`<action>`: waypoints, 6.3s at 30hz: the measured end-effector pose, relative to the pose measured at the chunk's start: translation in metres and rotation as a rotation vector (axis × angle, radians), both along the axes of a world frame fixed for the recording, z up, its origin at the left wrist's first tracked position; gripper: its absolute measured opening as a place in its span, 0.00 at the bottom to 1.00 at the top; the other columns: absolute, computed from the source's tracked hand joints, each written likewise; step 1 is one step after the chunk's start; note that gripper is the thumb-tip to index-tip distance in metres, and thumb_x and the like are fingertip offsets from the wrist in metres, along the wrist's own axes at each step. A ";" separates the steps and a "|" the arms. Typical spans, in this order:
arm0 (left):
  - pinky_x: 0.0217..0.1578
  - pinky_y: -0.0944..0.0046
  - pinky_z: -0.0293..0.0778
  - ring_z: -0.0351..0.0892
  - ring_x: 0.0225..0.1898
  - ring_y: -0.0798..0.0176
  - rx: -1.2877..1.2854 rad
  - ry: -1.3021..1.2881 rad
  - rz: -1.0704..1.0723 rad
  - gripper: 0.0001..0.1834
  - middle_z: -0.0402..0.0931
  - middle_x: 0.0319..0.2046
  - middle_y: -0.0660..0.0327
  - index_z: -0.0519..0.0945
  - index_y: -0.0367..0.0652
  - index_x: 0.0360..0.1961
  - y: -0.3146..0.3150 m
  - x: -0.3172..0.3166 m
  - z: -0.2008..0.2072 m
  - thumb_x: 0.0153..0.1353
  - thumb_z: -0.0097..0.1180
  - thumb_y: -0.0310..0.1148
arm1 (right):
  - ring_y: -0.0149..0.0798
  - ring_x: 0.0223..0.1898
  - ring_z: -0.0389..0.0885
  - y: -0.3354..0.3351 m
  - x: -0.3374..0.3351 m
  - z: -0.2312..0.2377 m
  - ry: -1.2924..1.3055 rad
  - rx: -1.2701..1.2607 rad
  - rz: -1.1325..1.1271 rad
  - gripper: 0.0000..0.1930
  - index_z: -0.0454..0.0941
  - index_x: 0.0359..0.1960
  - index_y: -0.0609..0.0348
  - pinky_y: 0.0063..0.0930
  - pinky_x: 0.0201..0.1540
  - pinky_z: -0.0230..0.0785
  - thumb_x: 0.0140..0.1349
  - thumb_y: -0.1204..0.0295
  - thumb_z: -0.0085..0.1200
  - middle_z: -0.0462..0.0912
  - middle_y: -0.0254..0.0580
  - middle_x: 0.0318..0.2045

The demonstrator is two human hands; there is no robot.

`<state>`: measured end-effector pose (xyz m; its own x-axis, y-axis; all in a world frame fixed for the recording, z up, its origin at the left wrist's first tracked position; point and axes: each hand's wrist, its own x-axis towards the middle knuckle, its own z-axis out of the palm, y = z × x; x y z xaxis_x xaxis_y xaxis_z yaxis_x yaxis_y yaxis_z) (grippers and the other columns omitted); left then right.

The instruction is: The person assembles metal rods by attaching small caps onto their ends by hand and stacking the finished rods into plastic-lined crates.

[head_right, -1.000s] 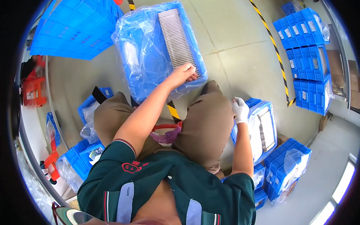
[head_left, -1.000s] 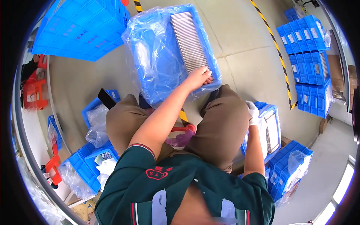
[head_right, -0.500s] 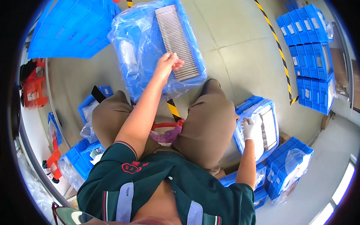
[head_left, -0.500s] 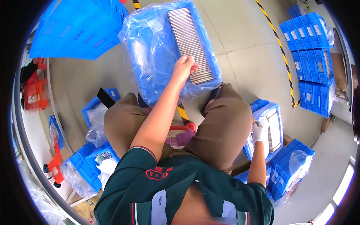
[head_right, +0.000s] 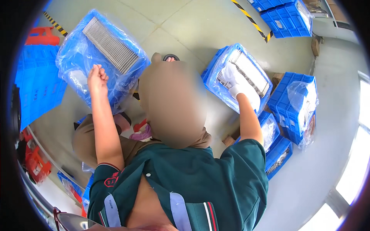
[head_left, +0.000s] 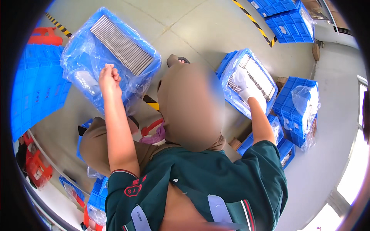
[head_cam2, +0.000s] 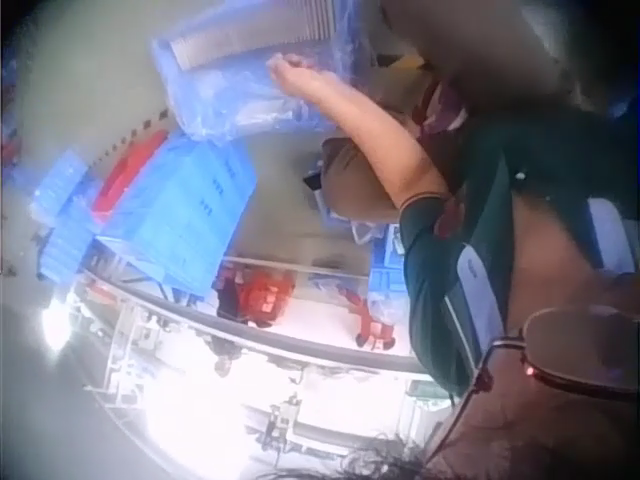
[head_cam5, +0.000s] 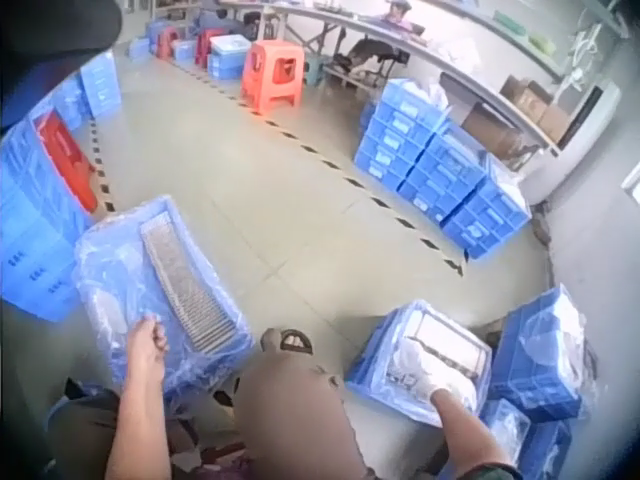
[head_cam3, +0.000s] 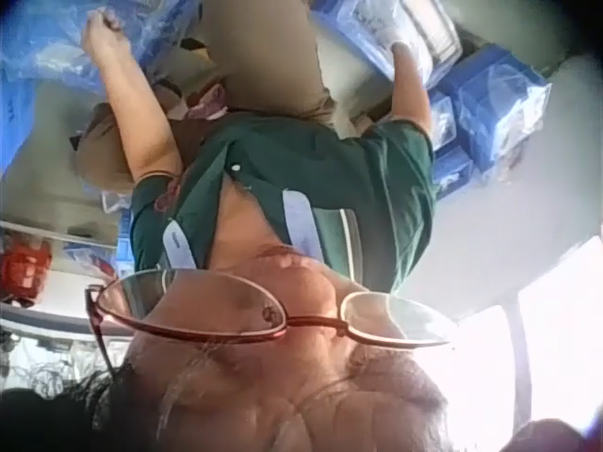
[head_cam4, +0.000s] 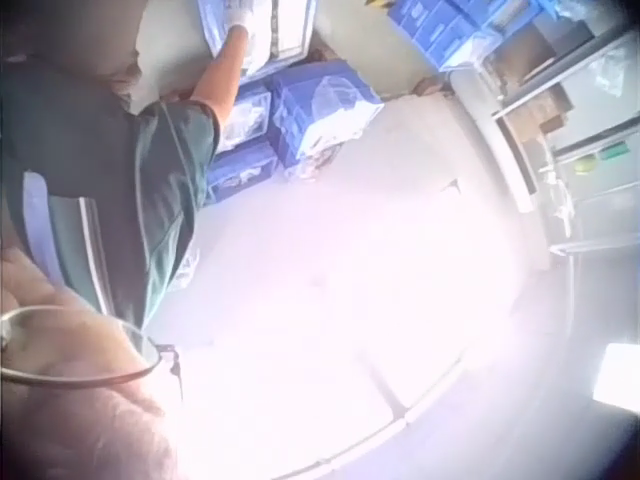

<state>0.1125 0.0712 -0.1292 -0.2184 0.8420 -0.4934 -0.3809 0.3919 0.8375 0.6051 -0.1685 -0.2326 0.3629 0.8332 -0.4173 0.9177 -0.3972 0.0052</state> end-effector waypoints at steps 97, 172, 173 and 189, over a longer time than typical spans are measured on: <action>0.27 0.68 0.62 0.63 0.21 0.70 0.345 -0.546 -0.110 0.10 0.67 0.20 0.65 0.73 0.40 0.31 -0.052 -0.079 0.099 0.59 0.48 0.36 | 0.33 0.16 0.66 0.230 -0.409 0.236 1.063 0.433 0.518 0.06 0.72 0.26 0.61 0.26 0.21 0.61 0.53 0.71 0.53 0.70 0.42 0.14; 0.38 0.72 0.63 0.69 0.33 0.72 0.458 0.150 -0.166 0.09 0.73 0.32 0.63 0.78 0.35 0.31 -0.065 -0.092 0.104 0.54 0.55 0.30 | 0.23 0.16 0.63 0.216 -0.415 0.229 1.218 0.011 0.407 0.13 0.74 0.25 0.62 0.20 0.19 0.57 0.57 0.63 0.50 0.67 0.29 0.13; 0.38 0.72 0.63 0.69 0.33 0.73 0.423 -0.017 -0.157 0.09 0.74 0.31 0.63 0.78 0.35 0.31 -0.064 -0.092 0.102 0.54 0.55 0.30 | 0.23 0.16 0.63 0.216 -0.416 0.231 1.258 -0.002 0.379 0.13 0.74 0.24 0.62 0.20 0.19 0.57 0.57 0.63 0.50 0.67 0.29 0.12; 0.37 0.72 0.66 0.71 0.33 0.73 0.392 0.021 -0.156 0.10 0.76 0.29 0.63 0.78 0.35 0.32 -0.064 -0.096 0.113 0.54 0.55 0.31 | 0.22 0.15 0.60 0.220 -0.412 0.236 1.271 -0.172 0.359 0.14 0.72 0.24 0.61 0.20 0.17 0.53 0.58 0.62 0.49 0.66 0.28 0.13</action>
